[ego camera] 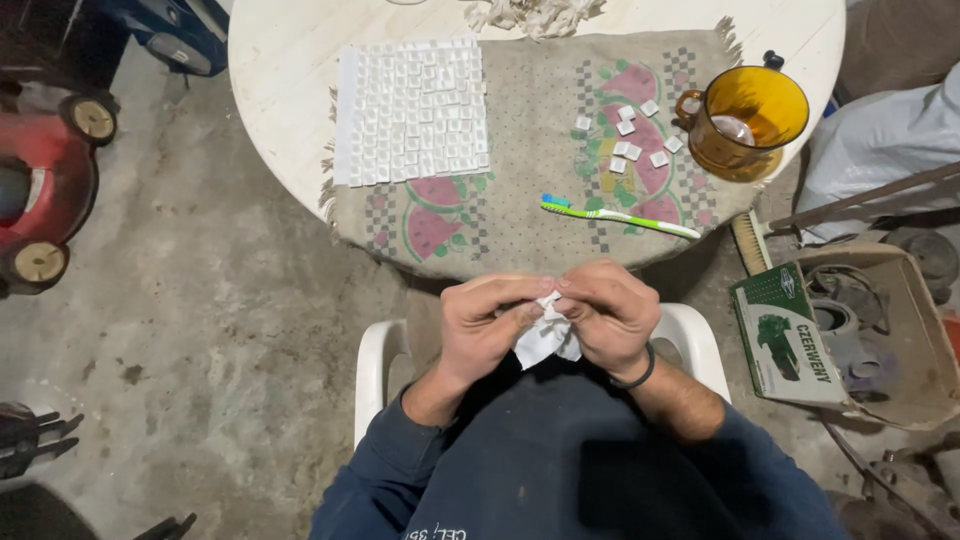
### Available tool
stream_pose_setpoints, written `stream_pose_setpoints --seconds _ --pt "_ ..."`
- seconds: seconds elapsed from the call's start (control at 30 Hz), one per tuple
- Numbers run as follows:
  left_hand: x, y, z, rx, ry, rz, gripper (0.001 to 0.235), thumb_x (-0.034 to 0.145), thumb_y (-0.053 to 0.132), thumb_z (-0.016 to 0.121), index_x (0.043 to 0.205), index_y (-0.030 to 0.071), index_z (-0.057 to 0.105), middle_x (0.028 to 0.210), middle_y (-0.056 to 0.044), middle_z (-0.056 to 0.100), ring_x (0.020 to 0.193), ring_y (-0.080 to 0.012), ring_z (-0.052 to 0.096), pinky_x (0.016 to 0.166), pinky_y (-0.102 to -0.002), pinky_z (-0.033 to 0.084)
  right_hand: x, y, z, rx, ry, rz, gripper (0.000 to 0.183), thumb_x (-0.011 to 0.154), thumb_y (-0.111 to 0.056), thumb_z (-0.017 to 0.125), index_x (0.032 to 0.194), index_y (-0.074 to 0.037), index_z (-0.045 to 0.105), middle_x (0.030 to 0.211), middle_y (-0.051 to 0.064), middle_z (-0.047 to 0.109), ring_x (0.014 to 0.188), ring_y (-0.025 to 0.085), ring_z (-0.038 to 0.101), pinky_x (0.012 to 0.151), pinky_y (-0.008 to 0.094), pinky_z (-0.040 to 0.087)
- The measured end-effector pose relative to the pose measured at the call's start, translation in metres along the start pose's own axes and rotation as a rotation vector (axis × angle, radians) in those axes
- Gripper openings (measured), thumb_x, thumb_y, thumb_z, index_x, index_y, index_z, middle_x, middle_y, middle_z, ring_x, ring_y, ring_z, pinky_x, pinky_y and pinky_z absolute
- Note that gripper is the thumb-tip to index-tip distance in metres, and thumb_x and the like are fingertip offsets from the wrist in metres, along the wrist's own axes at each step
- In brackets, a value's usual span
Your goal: Cleaning individual mechanical keyboard keys using a toothbrush and a cleaning cloth.
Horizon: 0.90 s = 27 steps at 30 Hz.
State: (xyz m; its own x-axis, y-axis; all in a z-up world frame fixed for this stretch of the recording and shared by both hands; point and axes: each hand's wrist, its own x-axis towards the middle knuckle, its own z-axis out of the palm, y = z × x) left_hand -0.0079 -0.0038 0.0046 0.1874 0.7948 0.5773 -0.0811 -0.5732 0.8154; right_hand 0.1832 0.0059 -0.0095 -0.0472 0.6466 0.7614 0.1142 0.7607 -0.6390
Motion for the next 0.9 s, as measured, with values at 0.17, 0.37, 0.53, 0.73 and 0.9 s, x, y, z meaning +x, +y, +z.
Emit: stream_pose_setpoints --seconds 0.17,0.37,0.53,0.73,0.9 --pt "-0.013 -0.010 0.002 -0.143 0.197 -0.059 0.017 0.095 -0.004 0.073 0.112 0.000 0.075 0.106 -0.010 0.076 0.095 -0.0150 0.073 0.086 -0.028 0.059 0.003 -0.009 0.010 -0.196 -0.100 -0.220 0.029 0.083 0.001 0.078 0.111 0.005 0.071 0.109 0.018 0.068 0.094 0.030 0.069 0.080 0.037 0.057" --pt "-0.015 -0.019 0.003 -0.231 0.086 -0.083 0.017 0.098 -0.006 0.069 0.114 -0.005 0.074 0.114 -0.014 0.077 0.110 -0.0200 0.072 0.116 -0.037 0.052 0.002 -0.007 0.006 -0.192 -0.026 -0.156 0.027 0.080 0.007 0.082 0.105 0.000 0.073 0.104 0.013 0.069 0.090 0.025 0.069 0.077 0.033 0.057" --pt "0.007 0.018 -0.010 -0.082 -0.096 -0.091 0.025 0.093 -0.006 0.071 0.117 -0.003 0.074 0.114 -0.014 0.077 0.106 -0.0193 0.075 0.106 -0.035 0.054 0.010 -0.007 -0.012 -0.143 -0.071 -0.093 0.025 0.080 0.009 0.080 0.102 0.000 0.072 0.097 0.012 0.071 0.084 0.023 0.070 0.073 0.031 0.056" --pt "-0.003 0.002 -0.016 -0.069 -0.124 -0.056 0.024 0.088 -0.008 0.074 0.111 -0.002 0.075 0.107 -0.014 0.078 0.102 -0.0184 0.076 0.090 -0.029 0.061 0.018 -0.013 -0.014 -0.066 -0.158 -0.144 0.023 0.079 0.003 0.084 0.099 -0.001 0.073 0.093 0.012 0.071 0.082 0.023 0.071 0.072 0.032 0.057" --pt "-0.006 -0.006 -0.019 -0.216 -0.112 -0.209 0.022 0.088 -0.011 0.072 0.108 -0.004 0.076 0.105 -0.015 0.079 0.098 -0.0168 0.076 0.087 -0.028 0.061 0.030 -0.019 -0.021 -0.082 -0.270 -0.123 0.023 0.077 -0.001 0.084 0.098 -0.001 0.075 0.092 0.011 0.072 0.081 0.023 0.070 0.072 0.032 0.056"
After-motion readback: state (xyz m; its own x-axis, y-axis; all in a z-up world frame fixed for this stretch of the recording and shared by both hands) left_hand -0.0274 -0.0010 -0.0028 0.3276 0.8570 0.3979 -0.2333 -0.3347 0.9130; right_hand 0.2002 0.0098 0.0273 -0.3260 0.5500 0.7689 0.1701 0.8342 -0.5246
